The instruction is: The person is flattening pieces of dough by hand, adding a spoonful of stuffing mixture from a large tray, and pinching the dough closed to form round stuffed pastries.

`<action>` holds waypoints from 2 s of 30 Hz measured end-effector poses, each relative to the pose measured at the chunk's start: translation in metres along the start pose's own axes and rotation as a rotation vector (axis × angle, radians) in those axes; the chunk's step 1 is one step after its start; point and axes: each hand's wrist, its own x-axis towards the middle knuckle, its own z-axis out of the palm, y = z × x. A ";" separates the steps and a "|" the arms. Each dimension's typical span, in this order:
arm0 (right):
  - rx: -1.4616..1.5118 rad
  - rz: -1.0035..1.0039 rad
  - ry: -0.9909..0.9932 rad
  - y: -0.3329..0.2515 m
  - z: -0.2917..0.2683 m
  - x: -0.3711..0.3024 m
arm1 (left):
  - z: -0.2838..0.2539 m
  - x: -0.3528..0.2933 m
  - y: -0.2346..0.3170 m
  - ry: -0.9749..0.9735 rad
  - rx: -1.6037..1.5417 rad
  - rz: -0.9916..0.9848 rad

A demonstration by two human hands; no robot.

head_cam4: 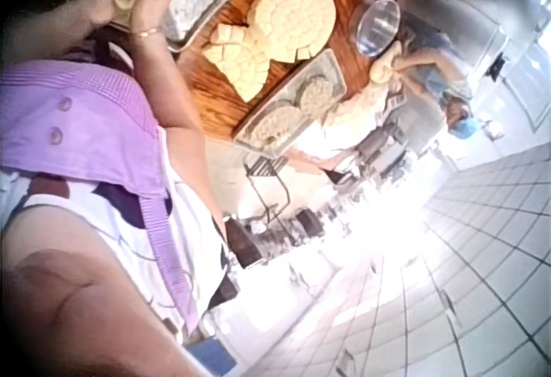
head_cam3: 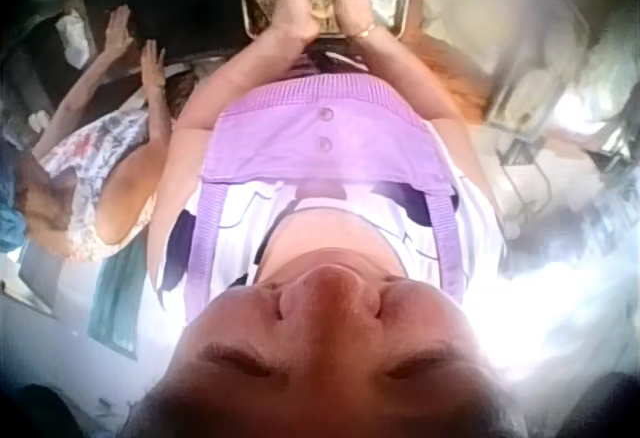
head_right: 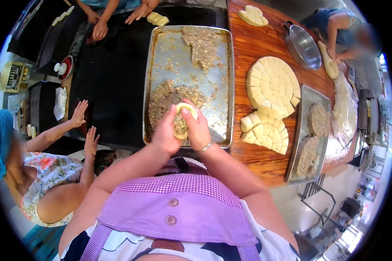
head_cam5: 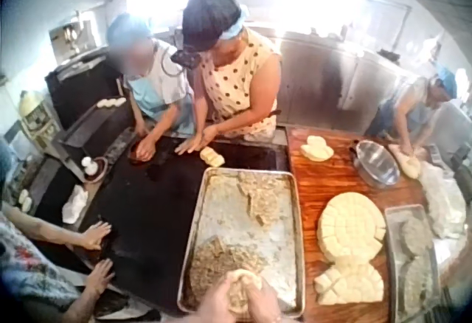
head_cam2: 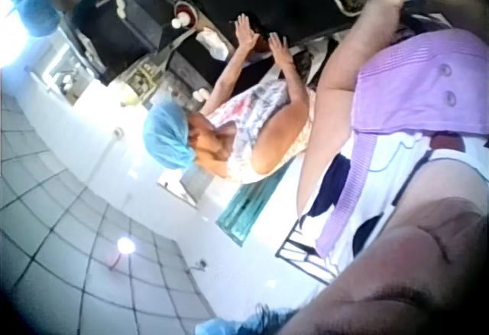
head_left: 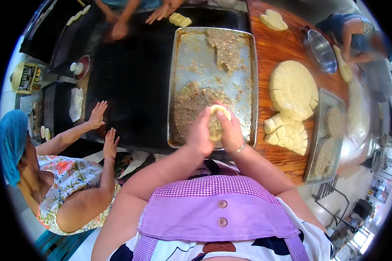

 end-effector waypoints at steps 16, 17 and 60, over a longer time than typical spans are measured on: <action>0.013 -0.288 -0.067 -0.030 0.035 -0.014 | 0.024 -0.044 0.014 -0.225 0.165 0.429; 0.020 -0.281 -0.043 -0.030 0.039 -0.018 | 0.020 -0.046 0.011 -0.214 0.199 0.459; 0.028 -0.171 0.148 -0.018 0.045 -0.026 | 0.019 -0.035 0.013 -0.066 0.992 1.048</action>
